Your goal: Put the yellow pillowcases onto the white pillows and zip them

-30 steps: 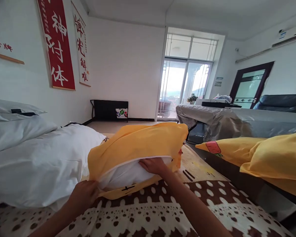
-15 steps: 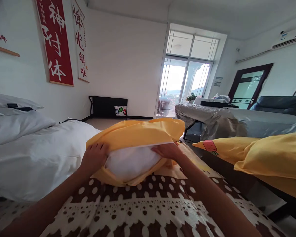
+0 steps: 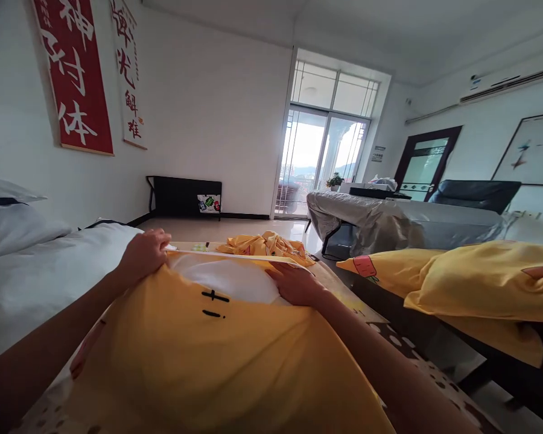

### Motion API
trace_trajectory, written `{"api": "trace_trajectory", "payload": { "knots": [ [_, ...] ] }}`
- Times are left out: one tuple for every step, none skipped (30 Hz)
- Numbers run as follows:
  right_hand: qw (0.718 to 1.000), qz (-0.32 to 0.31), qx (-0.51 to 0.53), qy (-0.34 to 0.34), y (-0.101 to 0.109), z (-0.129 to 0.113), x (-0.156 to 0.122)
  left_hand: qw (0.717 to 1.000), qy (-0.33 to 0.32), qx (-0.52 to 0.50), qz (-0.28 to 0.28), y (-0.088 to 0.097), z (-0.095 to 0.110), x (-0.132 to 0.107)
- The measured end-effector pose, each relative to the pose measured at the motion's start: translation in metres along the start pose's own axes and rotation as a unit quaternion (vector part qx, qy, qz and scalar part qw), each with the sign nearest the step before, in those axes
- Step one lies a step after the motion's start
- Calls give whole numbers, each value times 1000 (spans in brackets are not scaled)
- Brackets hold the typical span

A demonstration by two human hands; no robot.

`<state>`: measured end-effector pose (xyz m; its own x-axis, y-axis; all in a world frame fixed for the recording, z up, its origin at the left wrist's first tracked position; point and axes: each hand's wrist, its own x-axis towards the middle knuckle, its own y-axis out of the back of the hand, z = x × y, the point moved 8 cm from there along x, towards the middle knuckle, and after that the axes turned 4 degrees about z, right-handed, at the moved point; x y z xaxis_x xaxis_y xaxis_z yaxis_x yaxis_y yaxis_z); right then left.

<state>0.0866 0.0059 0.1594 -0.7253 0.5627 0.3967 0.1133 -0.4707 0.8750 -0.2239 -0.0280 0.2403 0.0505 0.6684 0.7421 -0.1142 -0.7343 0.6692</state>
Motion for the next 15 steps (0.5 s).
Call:
{"api": "trace_trajectory", "payload": {
  "knots": [
    [1000,-1,20,-3,-2,-5,5,999,-1,-22,-43,-11,-2,-7],
    [999,1,48,-5,-1,-13,14,996,9,-48,-72,-20,-5,-13],
    [997,3,81,-3,2,-24,26,993,26,-74,-87,-25,-10,-16],
    [993,6,118,6,6,-40,39,990,44,-95,-91,-28,-15,-17],
    [988,7,156,22,9,-59,53,988,59,-108,-89,-31,-20,-17],
    [981,7,188,50,10,-82,66,987,71,-115,-84,-32,-23,-15],
    [974,11,211,84,10,-107,77,987,79,-114,-76,-34,-27,-13],
    [968,2,220,124,4,-134,86,988,84,-111,-66,-35,-29,-11],
    [963,-21,217,155,-7,-158,91,988,90,-109,-55,-35,-31,-10],
    [960,-56,207,180,-23,-179,94,989,98,-107,-42,-35,-32,-11],
    [954,-97,198,204,-42,-197,94,988,106,-106,-27,-34,-32,-12],
    [948,-137,187,217,-61,-210,92,988,115,-104,-10,-31,-32,-15],
    [946,-170,176,214,-79,-217,91,987,121,-107,8,-28,-29,-19],
    [947,-193,163,196,-93,-219,91,986,118,-116,28,-22,-24,-22],
    [953,-205,149,167,-103,-217,91,985,103,-130,45,-16,-16,-26]
  ]
}}
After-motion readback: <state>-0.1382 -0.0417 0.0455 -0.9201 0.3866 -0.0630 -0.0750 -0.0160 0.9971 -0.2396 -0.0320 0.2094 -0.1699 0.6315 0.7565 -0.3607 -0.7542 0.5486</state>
